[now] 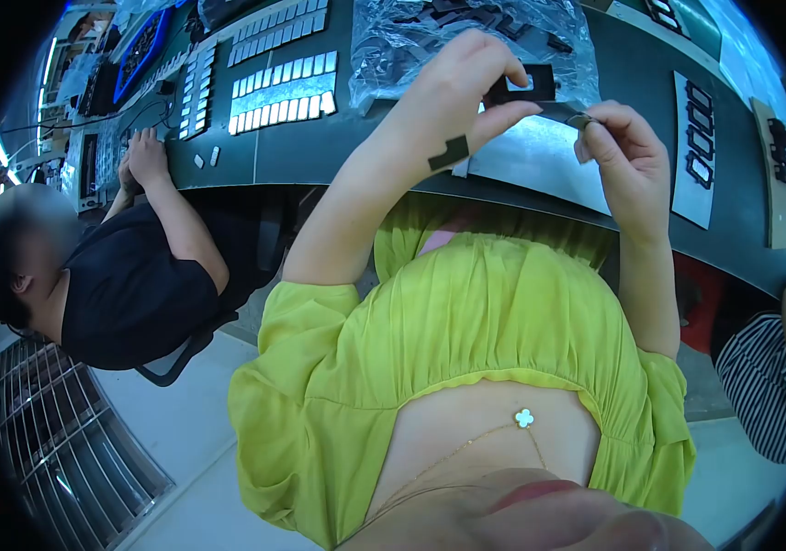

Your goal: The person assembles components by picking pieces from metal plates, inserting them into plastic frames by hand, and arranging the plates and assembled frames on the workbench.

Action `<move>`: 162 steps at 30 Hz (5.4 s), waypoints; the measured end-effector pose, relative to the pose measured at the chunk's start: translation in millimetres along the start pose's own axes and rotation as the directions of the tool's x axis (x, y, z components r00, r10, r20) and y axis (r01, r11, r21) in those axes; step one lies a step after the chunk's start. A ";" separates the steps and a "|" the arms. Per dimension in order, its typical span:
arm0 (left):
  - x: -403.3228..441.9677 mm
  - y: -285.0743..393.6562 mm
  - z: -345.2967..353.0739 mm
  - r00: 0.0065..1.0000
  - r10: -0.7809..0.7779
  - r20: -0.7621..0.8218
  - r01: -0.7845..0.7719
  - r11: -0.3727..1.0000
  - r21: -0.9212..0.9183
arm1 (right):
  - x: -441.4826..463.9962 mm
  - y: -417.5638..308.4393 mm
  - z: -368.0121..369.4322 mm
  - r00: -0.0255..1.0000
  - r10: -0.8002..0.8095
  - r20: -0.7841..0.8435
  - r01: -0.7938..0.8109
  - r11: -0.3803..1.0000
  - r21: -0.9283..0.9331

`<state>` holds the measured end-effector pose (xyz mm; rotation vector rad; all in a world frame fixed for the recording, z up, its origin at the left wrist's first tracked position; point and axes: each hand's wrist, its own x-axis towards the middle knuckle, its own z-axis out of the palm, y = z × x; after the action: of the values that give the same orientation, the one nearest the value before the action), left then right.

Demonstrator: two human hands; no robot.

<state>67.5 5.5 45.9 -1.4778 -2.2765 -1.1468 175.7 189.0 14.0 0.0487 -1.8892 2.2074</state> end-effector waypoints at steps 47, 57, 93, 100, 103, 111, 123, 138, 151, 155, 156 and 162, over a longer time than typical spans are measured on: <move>-40.3 32.2 10.6 0.772 -0.355 0.527 0.470 -0.241 -0.849 | 13.0 -44.4 34.1 0.984 -0.135 0.116 0.162 0.947 -0.276; -36.9 22.2 17.4 0.768 -0.355 0.534 0.471 -0.253 -0.845 | 23.0 -49.3 30.0 0.956 -0.111 0.271 0.234 0.845 -0.481; -13.3 22.6 27.8 0.906 -0.352 0.235 0.423 0.739 -0.525 | -29.8 -30.7 -67.0 0.927 0.002 -0.375 -0.159 0.907 -0.390; -3.0 23.9 26.5 0.879 -0.343 0.332 0.474 0.712 -0.518 | -79.9 2.9 -134.0 0.738 -0.152 -0.658 -0.482 0.563 -0.671; -1.3 28.6 29.4 0.881 -0.339 0.331 0.469 0.727 -0.501 | -83.6 6.0 -142.3 0.764 -0.349 -0.542 -0.460 0.294 -0.838; -6.8 20.0 19.6 0.850 -0.429 0.304 0.524 0.634 -0.569 | -79.4 6.8 -116.4 0.813 -0.404 -0.420 -0.475 -0.043 -0.879; -15.5 6.7 8.6 0.865 -0.408 0.292 0.501 0.660 -0.560 | -47.7 -2.5 -114.7 0.763 -0.315 -0.565 -0.631 -0.168 -0.757; -59.4 -23.5 -28.4 0.799 -0.597 0.073 0.575 0.722 -0.385 | -40.2 -28.2 -55.5 0.979 -0.202 -0.027 0.035 0.300 -0.953; -103.7 -16.1 -20.4 0.920 -0.363 0.147 0.360 0.932 0.041 | -15.0 1.6 -16.1 0.918 0.131 0.374 0.343 0.212 -0.915; -97.4 -13.7 -6.3 0.964 -0.233 0.132 0.228 0.972 0.051 | -17.4 -1.4 -16.3 0.935 0.130 0.330 0.279 0.304 -0.911; -94.5 -18.7 -2.6 0.982 -0.101 0.162 0.094 0.994 0.046 | -17.2 0.3 -16.7 0.928 0.117 0.354 0.305 0.306 -0.902; -81.4 -19.9 11.2 0.990 0.084 0.113 -0.091 0.994 0.059 | -20.7 3.8 -25.2 0.929 0.060 0.365 0.328 0.326 -0.887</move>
<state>92.7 -47.2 -15.3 -1.6360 -2.2708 -0.9816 198.2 209.9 2.5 0.3858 -2.9282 0.6590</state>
